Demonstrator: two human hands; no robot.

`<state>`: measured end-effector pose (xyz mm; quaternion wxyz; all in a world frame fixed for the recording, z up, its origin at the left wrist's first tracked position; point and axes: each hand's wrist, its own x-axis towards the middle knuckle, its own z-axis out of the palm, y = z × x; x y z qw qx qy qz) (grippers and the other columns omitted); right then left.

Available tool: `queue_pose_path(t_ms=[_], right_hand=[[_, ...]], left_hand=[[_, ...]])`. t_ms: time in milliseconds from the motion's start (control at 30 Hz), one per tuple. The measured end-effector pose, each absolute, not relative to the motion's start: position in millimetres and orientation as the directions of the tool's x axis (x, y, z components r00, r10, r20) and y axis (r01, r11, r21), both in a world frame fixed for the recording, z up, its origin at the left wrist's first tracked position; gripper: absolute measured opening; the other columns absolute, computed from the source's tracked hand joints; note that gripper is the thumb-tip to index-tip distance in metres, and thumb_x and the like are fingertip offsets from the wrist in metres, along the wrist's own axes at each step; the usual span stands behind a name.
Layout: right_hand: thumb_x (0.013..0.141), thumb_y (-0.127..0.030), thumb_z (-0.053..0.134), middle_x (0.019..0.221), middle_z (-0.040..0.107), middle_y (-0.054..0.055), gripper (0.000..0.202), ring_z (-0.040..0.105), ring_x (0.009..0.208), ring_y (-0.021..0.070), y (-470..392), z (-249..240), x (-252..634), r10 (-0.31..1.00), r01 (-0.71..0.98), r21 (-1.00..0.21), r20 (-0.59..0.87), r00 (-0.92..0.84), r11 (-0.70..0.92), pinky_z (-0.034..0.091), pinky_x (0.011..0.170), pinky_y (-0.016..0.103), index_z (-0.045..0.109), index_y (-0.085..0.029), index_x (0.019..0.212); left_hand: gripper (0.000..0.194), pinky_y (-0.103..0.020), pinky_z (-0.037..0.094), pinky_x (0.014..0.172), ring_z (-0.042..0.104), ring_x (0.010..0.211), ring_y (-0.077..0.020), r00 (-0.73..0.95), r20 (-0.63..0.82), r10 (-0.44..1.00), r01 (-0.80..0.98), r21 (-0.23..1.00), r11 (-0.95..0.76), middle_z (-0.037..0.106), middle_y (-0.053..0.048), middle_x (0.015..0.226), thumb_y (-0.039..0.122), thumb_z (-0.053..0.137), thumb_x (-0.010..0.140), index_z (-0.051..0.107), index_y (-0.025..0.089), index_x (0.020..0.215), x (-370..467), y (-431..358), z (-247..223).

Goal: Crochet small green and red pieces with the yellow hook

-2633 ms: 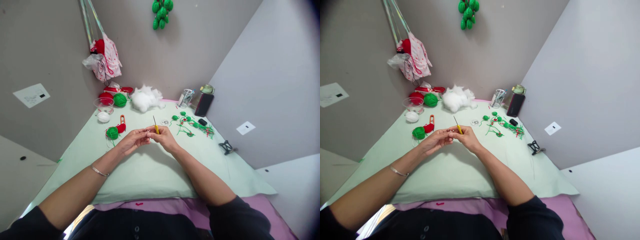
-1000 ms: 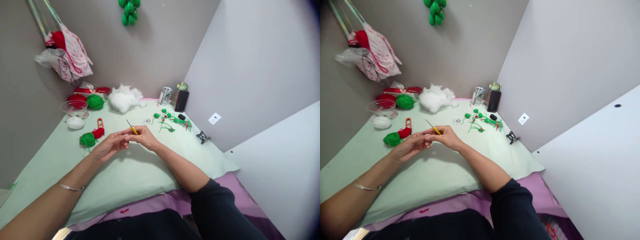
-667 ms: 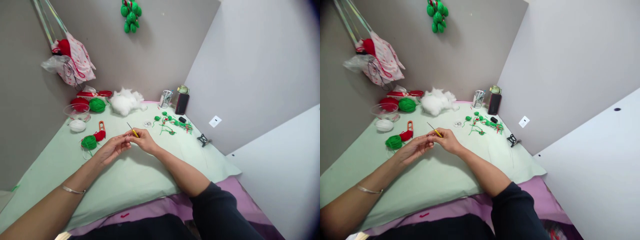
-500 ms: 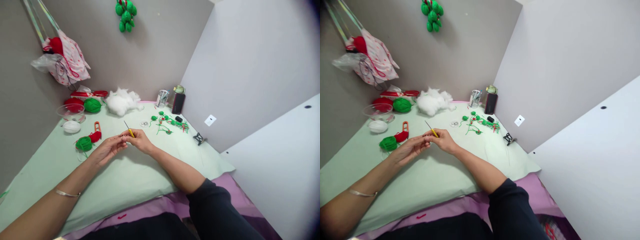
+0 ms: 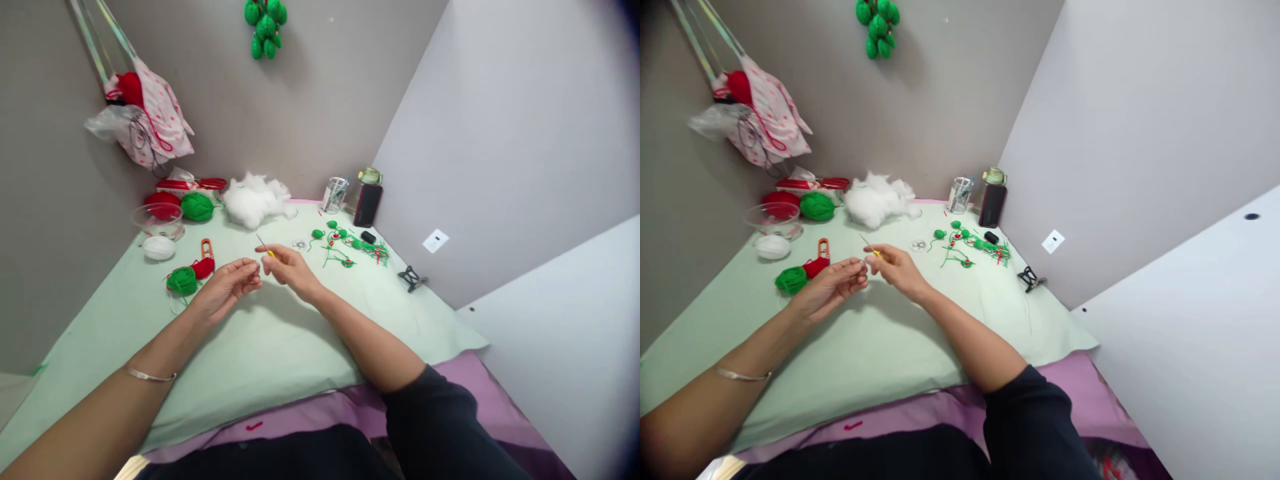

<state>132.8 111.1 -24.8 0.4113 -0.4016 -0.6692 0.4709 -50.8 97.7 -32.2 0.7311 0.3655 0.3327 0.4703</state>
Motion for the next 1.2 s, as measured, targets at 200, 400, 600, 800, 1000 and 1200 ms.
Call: queue_pose_path(t_ms=[200,400,600,800,1000,1200], right_hand=[[0.101,-0.039,0.050,0.072,0.066,0.002,0.037,0.052,0.064,0.0120,131,-30,159,0.943,0.496,-0.822,0.139,-0.301,0.279,0.041,0.067,0.026,0.073,-0.015,0.085],[0.095,-0.021,0.060,0.104,0.078,0.008,0.018,0.066,0.093,0.0199,138,-45,160,0.957,0.747,-0.600,0.148,-0.249,0.287,0.043,0.085,0.031,0.077,-0.019,0.101],[0.096,-0.024,0.064,0.099,0.080,0.008,0.015,0.068,0.091,0.0209,134,-42,156,0.963,0.845,-0.461,0.148,-0.226,0.269,0.042,0.079,0.030,0.079,-0.022,0.094],[0.098,-0.042,0.065,0.091,0.079,0.006,0.024,0.065,0.081,0.0169,128,-43,151,0.955,0.865,-0.407,0.136,-0.262,0.295,0.037,0.071,0.027,0.077,-0.021,0.093],[0.098,-0.033,0.064,0.096,0.079,0.008,0.019,0.067,0.083,0.0182,119,-44,146,0.930,0.854,-0.369,0.121,-0.347,0.367,0.035,0.069,0.028,0.077,-0.020,0.094],[0.100,-0.021,0.057,0.110,0.078,0.008,0.023,0.070,0.093,0.0182,129,-47,136,0.876,0.814,-0.323,0.148,-0.460,0.482,0.045,0.079,0.028,0.075,-0.021,0.114]], left_hand=[[0.028,-0.017,0.057,0.064,0.060,0.064,-0.0075,0.223,-0.101,0.970,-0.467,0.862,0.197,0.063,0.003,0.073,0.027,0.093,0.067,0.070,0.015,0.077,-53,97,-30],[0.029,-0.016,0.056,0.062,0.059,0.063,-0.0065,0.202,-0.097,0.974,-0.452,0.873,0.181,0.062,0.003,0.075,0.028,0.093,0.067,0.071,0.014,0.080,-53,98,-33],[0.029,-0.019,0.057,0.066,0.062,0.064,-0.0083,0.244,-0.099,0.965,-0.418,0.887,0.197,0.063,0.002,0.073,0.031,0.091,0.071,0.071,0.015,0.084,-52,97,-36],[0.029,-0.021,0.056,0.071,0.062,0.066,-0.0095,0.293,-0.084,0.952,-0.369,0.909,0.194,0.063,0.003,0.071,0.035,0.089,0.074,0.070,0.016,0.085,-52,97,-40],[0.024,-0.026,0.053,0.073,0.062,0.068,-0.0116,0.459,-0.078,0.885,-0.237,0.949,0.207,0.064,0.001,0.077,0.037,0.086,0.077,0.073,0.017,0.082,-47,89,-39],[0.019,-0.028,0.050,0.064,0.063,0.063,-0.0145,0.730,-0.109,0.675,-0.067,0.971,0.228,0.068,-0.002,0.072,0.033,0.089,0.072,0.078,0.018,0.077,-42,78,-35]])
